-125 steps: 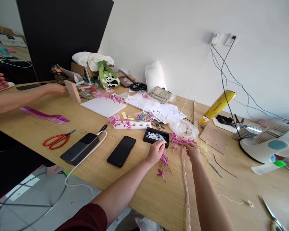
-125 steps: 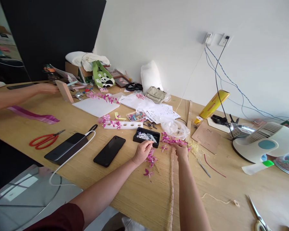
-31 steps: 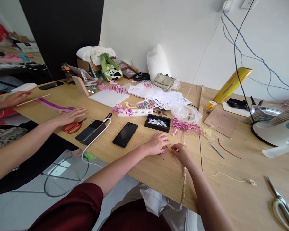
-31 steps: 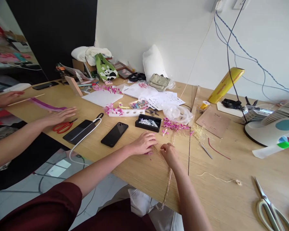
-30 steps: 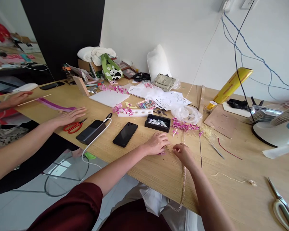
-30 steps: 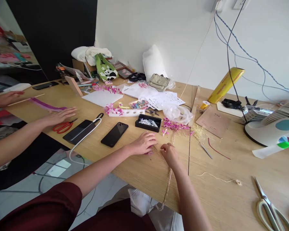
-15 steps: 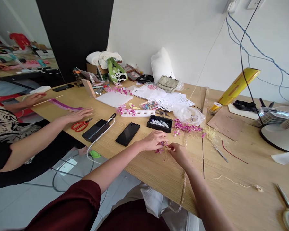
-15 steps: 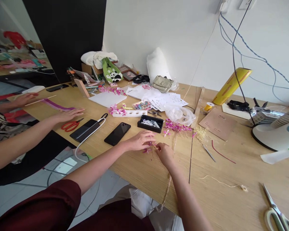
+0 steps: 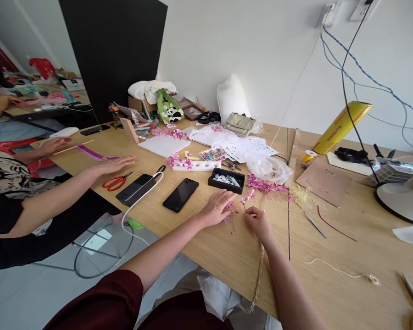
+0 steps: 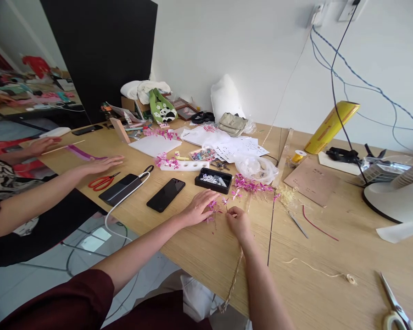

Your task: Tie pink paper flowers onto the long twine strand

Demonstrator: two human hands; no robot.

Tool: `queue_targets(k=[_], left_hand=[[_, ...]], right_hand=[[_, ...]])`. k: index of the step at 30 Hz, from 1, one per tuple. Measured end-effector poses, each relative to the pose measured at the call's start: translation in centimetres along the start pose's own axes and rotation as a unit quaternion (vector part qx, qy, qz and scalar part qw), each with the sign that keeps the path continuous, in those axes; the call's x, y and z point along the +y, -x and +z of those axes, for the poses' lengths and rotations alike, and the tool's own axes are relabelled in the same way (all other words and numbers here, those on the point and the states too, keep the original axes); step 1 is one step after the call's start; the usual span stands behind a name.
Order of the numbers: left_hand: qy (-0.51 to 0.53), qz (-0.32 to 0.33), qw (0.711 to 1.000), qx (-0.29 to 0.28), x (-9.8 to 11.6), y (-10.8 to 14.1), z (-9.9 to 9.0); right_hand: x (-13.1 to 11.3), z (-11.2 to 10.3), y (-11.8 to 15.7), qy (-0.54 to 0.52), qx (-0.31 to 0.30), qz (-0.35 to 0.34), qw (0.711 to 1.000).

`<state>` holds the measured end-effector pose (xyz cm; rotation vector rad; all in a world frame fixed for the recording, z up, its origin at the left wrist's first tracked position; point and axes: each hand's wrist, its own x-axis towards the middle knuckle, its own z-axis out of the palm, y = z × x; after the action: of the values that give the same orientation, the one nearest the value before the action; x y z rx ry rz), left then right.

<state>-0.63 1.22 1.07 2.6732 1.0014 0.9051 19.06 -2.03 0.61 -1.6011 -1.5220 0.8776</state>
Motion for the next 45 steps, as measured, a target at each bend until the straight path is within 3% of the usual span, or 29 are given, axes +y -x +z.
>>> queue_targets(k=[3,5,7,9,13,15,17,21,27,33,36,39,41,45], left_hand=[[0.015,-0.008,0.998,0.053,1.2,-0.7,-0.6],[0.051,-0.023,0.993,0.108,2.4,-1.5,-0.9],[0.098,-0.026,0.988,0.118,3.5,-2.2,-1.1],[0.103,0.007,0.991,0.089,4.2,-2.5,-1.0],[0.027,0.112,0.993,-0.034,4.1,-1.3,-0.9],[-0.001,0.113,0.992,-0.057,3.4,-0.4,-1.2],[-0.006,0.069,0.997,-0.037,2.6,0.6,-1.4],[0.017,-0.106,0.992,0.06,0.9,2.4,-1.3],[0.058,-0.226,0.972,0.004,0.2,3.8,-0.8],[0.108,-0.204,0.972,-0.052,0.5,1.9,0.1],[0.108,-0.195,0.975,-0.015,0.2,1.2,0.1],[0.113,-0.189,0.973,0.071,1.0,0.4,-0.8],[0.167,-0.196,0.959,0.12,2.5,-0.6,-1.3],[0.38,-0.216,0.898,0.044,5.9,-3.4,-0.3]], right_hand=[[-0.4,-1.2,0.2,-0.181,-0.03,0.037,0.982],[-0.7,-2.0,0.4,-0.262,-0.034,0.038,0.964],[-0.8,-2.6,0.5,-0.313,-0.024,0.03,0.949],[-0.6,-3.0,0.4,-0.338,-0.005,0.026,0.941],[0.2,-3.1,-0.1,-0.343,0.061,0.031,0.937],[0.5,-3.3,-0.3,-0.348,0.087,0.03,0.933],[0.6,-3.6,-0.4,-0.355,0.1,0.025,0.929],[0.6,-4.0,-0.3,-0.318,0.068,0.032,0.945],[0.2,-1.9,0.2,-0.197,-0.019,0.036,0.98],[0.1,0.1,0.7,-0.135,-0.057,-0.005,0.989],[0.2,0.1,0.6,-0.135,-0.045,0.005,0.99],[0.1,-0.7,0.4,-0.154,-0.002,0.015,0.988],[-0.1,-1.5,0.3,-0.184,0.011,0.002,0.983],[-0.5,-2.6,0.5,-0.243,0.007,-0.037,0.969]])
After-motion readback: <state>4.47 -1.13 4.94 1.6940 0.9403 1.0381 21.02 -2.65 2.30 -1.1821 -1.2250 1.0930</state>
